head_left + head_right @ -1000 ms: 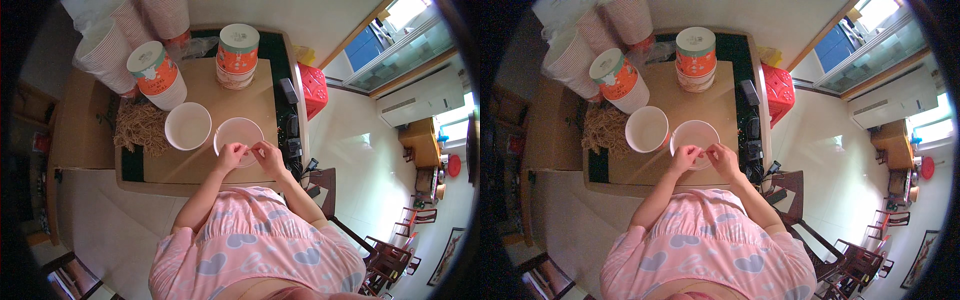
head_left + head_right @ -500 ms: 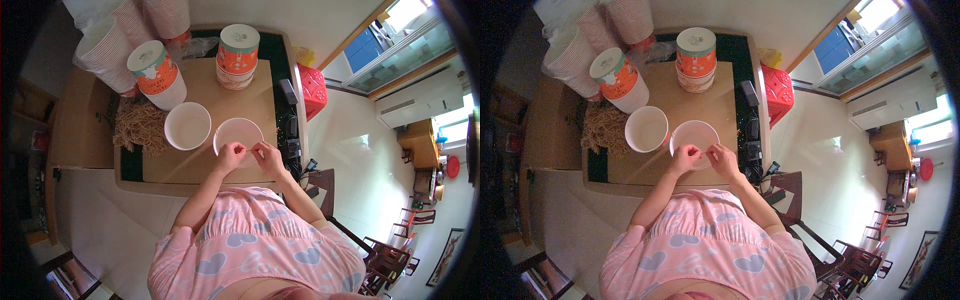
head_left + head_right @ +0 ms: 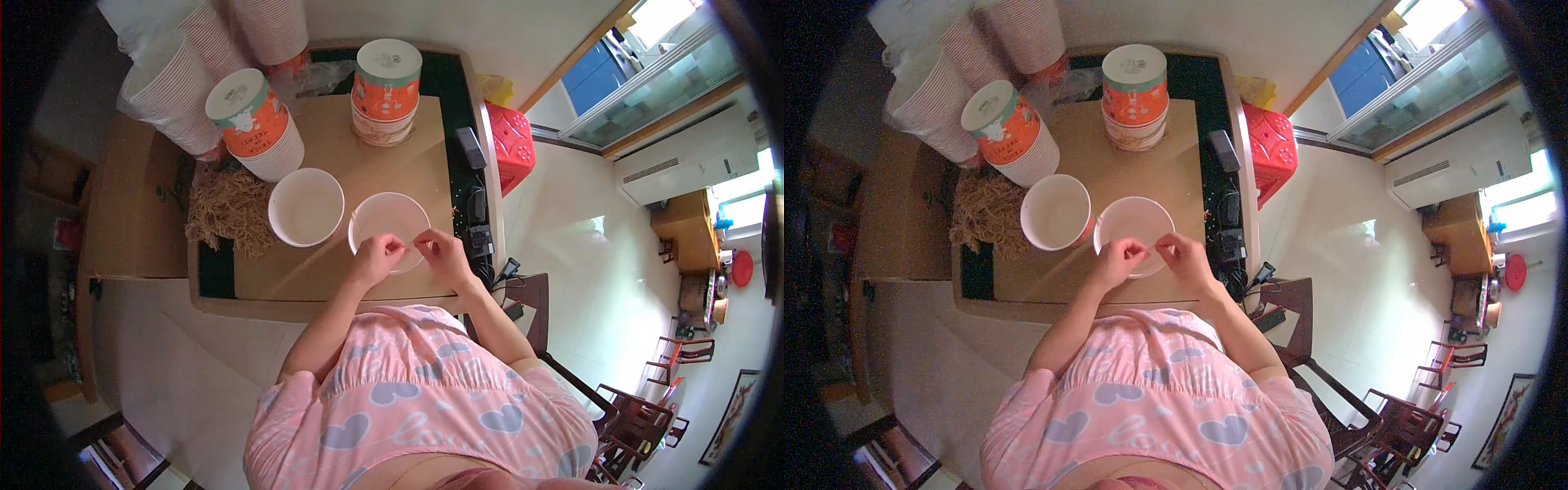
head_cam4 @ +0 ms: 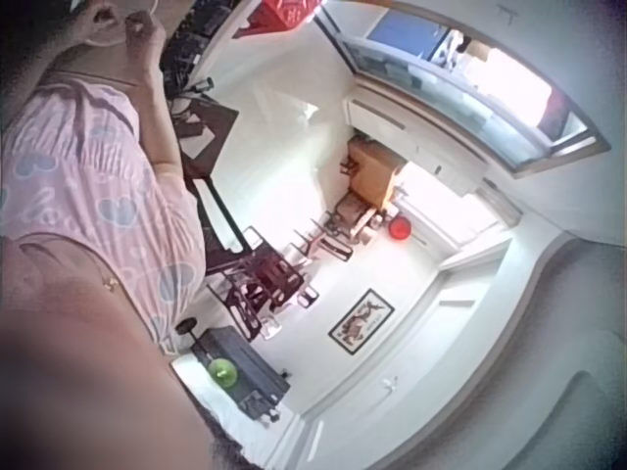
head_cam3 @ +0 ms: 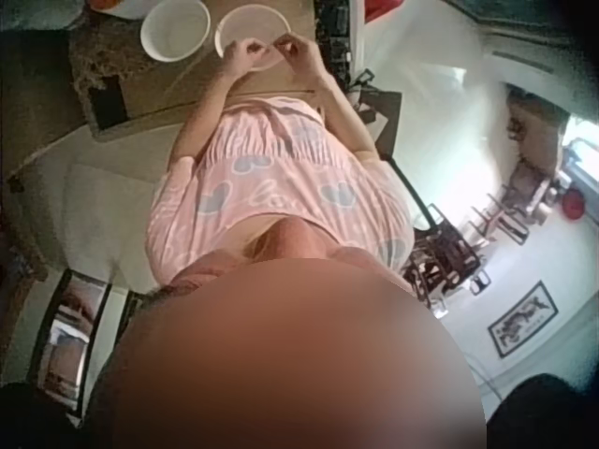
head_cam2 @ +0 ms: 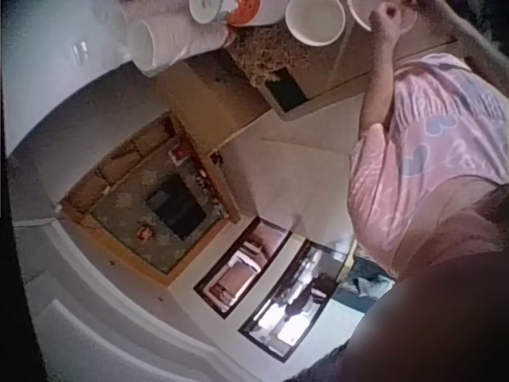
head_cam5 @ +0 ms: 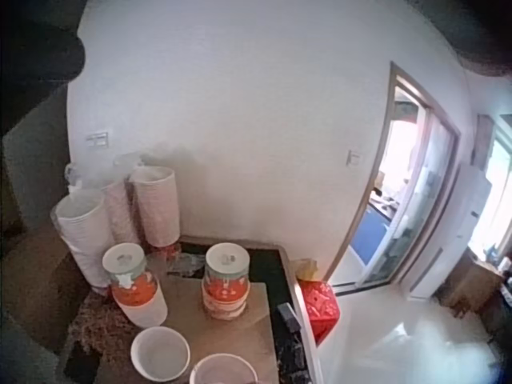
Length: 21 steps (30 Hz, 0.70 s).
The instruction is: Manually threading strings or fine wires through holes in paper bowls at a workbench.
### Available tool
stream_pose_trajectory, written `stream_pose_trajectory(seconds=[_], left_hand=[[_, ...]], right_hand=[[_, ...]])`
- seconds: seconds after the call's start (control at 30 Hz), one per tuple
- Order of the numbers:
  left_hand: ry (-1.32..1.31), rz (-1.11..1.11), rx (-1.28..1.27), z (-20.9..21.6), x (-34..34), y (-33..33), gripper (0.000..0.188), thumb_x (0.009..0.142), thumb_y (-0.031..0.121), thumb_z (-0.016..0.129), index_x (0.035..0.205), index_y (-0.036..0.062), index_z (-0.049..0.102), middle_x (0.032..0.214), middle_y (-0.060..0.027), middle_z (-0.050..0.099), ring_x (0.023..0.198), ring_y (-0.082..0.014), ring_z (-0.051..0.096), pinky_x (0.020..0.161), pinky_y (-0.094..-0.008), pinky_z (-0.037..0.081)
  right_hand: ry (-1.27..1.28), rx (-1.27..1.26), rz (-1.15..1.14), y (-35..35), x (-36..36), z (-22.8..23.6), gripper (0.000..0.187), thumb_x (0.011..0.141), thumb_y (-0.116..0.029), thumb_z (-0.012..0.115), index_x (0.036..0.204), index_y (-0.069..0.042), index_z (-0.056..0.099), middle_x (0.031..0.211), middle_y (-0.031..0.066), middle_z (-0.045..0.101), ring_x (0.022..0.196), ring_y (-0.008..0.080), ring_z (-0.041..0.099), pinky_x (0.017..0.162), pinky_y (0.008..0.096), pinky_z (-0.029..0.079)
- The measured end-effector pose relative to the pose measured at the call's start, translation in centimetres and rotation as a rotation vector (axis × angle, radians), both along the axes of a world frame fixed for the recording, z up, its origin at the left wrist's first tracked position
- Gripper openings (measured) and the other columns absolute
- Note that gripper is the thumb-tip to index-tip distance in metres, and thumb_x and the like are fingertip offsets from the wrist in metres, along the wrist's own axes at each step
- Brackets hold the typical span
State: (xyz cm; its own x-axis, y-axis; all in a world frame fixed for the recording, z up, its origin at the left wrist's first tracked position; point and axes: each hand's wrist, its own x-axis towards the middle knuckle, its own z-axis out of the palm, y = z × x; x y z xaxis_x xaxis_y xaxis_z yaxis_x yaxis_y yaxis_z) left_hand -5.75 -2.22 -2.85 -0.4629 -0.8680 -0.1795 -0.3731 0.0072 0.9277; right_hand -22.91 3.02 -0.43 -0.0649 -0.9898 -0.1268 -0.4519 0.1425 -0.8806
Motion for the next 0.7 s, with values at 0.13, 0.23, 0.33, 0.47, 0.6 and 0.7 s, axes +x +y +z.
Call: stream_pose_trajectory(seconds=[0.13,0.23,0.33,0.47,0.6,0.7], left_hand=[[0.086,-0.086,-0.023,4.4,-0.2,0.6,0.014,0.080,0.013,0.062,0.080,-0.0012,0.064,0.068,-0.0110,0.063,0.058,-0.0154,0.058,0.057,-0.0293,0.047],[0.136,-0.091,-0.036,5.7,-0.6,1.0,0.015,0.081,0.014,0.064,0.080,-0.0008,0.064,0.064,0.0001,0.058,0.058,-0.0049,0.049,0.054,-0.0227,0.042],[0.197,-0.117,0.035,6.8,-0.5,1.3,0.013,0.081,0.012,0.064,0.078,-0.0009,0.063,0.064,0.0018,0.056,0.059,-0.0032,0.048,0.053,-0.0214,0.041],[0.220,-0.130,0.051,7.5,-0.1,1.7,0.011,0.080,0.011,0.063,0.079,0.0000,0.063,0.062,-0.0016,0.056,0.057,-0.0053,0.049,0.054,-0.0218,0.041],[0.365,-0.171,0.137,9.4,0.0,1.6,0.008,0.081,0.009,0.064,0.080,0.0006,0.063,0.068,0.0033,0.058,0.062,-0.0022,0.051,0.056,-0.0190,0.042],[0.308,-0.141,0.061,9.3,-0.1,1.6,0.009,0.082,0.010,0.062,0.083,0.0010,0.063,0.070,0.0009,0.059,0.062,-0.0043,0.052,0.057,-0.0206,0.043]], right_hand=[[0.159,-0.254,0.029,0.4,-0.6,-0.3,0.007,0.078,-0.008,0.064,0.085,-0.006,0.064,0.080,0.0093,0.060,0.068,0.0243,0.058,0.061,0.0322,0.048],[0.216,-0.394,0.027,0.7,-0.8,-1.1,0.008,0.076,-0.007,0.064,0.084,-0.007,0.064,0.081,0.0094,0.059,0.073,0.0265,0.058,0.062,0.0338,0.048],[0.199,-0.362,-0.035,1.1,-1.1,-1.7,0.008,0.075,-0.006,0.064,0.083,-0.007,0.065,0.081,0.0098,0.058,0.073,0.0278,0.058,0.062,0.0346,0.049],[0.063,-0.253,-0.100,1.5,-1.1,-1.8,0.007,0.075,-0.002,0.061,0.081,-0.005,0.064,0.080,0.0108,0.057,0.070,0.0281,0.057,0.062,0.0346,0.048],[0.196,-0.209,-0.065,2.1,-2.5,-4.0,0.010,0.076,0.002,0.058,0.082,-0.004,0.062,0.079,0.0113,0.056,0.069,0.0271,0.058,0.062,0.0322,0.048],[0.015,-0.249,-0.197,2.4,-2.3,-3.1,0.026,0.073,0.005,0.052,0.098,-0.001,0.056,0.087,0.0069,0.058,0.077,0.0153,0.056,0.066,0.0264,0.045]])
